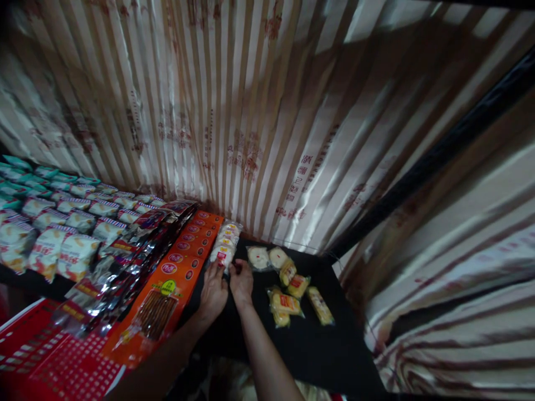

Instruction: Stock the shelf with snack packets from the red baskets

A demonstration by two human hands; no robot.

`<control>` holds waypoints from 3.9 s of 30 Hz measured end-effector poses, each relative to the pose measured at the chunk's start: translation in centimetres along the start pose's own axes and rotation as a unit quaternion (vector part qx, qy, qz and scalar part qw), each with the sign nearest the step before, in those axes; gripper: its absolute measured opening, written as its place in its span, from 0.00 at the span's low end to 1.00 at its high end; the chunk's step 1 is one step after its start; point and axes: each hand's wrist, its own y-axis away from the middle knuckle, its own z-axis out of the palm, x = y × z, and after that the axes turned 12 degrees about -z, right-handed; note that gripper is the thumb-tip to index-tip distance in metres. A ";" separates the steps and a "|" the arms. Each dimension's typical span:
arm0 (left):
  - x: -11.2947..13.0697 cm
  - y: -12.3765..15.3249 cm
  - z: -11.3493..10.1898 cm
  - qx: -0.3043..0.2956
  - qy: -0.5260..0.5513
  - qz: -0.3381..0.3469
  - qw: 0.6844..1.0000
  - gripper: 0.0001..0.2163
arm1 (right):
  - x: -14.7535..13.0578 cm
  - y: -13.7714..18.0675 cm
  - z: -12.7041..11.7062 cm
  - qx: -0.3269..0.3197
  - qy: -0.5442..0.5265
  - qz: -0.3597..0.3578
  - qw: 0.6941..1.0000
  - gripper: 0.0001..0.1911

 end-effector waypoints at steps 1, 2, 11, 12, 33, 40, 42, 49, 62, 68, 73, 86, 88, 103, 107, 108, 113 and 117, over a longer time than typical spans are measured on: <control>0.0 0.2 -0.1 0.003 0.000 0.006 1.000 0.23 | 0.1 0.6 -0.4 0.001 -0.001 -0.003 1.000 0.14; 0.1 0.5 -0.2 0.006 0.002 0.012 1.000 0.22 | 0.2 1.4 -0.8 0.000 -0.002 -0.008 1.000 0.14; 0.9 8.3 -0.4 -0.049 0.087 0.063 0.993 0.16 | 2.2 10.2 -5.6 -0.029 0.001 -0.096 0.995 0.13; 0.5 9.6 -0.3 -0.053 0.104 0.079 0.990 0.16 | 2.3 11.3 -6.3 -0.028 0.010 -0.100 0.995 0.13; -5.3 20.8 1.5 -0.169 -0.096 0.042 0.980 0.14 | 7.8 23.8 -11.6 -0.117 0.185 -0.056 0.974 0.13; -6.3 21.2 1.0 -0.139 -0.068 0.046 0.987 0.16 | 4.9 23.4 -13.5 -0.088 0.157 -0.030 0.983 0.07; -6.6 21.3 1.2 -0.139 -0.044 0.078 0.986 0.16 | 4.1 23.0 -14.1 -0.082 0.121 0.021 0.989 0.07; -7.0 21.9 1.6 -0.132 0.012 0.163 0.978 0.19 | 2.7 21.4 -14.9 -0.008 -0.047 0.108 0.993 0.12; -7.7 20.1 0.1 -0.119 0.059 0.178 0.975 0.21 | 0.8 18.6 -14.4 0.069 -0.297 0.224 0.926 0.12; -7.4 18.1 -2.1 -0.101 0.108 0.173 0.974 0.15 | -1.2 18.3 -13.9 0.065 -0.350 0.276 0.893 0.15; -6.5 16.5 -4.3 -0.134 0.210 0.123 0.961 0.13 | -2.8 18.5 -12.8 0.063 -0.352 0.304 0.883 0.16; -5.9 12.5 -4.6 -0.175 0.441 -0.131 0.870 0.14 | -2.1 17.2 -8.9 0.057 -0.134 0.104 0.984 0.24; -5.8 11.9 -4.7 -0.169 0.440 -0.135 0.872 0.14 | -2.0 16.4 -8.8 0.080 -0.085 0.044 0.992 0.23; -4.4 8.7 -7.6 -0.193 0.230 -0.048 0.953 0.10 | -3.4 12.7 -8.3 -0.008 0.247 -0.302 0.921 0.21; -3.4 6.3 -10.3 -0.175 0.034 0.071 0.981 0.12 | -4.2 11.4 -8.0 -0.071 0.235 -0.297 0.923 0.21; -3.1 5.7 -10.9 -0.173 0.005 0.090 0.981 0.12 | -4.4 11.1 -7.8 -0.085 0.226 -0.288 0.927 0.20; -1.6 3.1 -12.9 -0.173 -0.081 0.142 0.971 0.13 | -5.3 9.9 -7.2 -0.137 0.177 -0.224 0.949 0.15; -0.4 1.5 -13.4 -0.180 -0.142 0.181 0.956 0.13 | -5.4 9.2 -6.2 -0.139 0.093 -0.154 0.974 0.09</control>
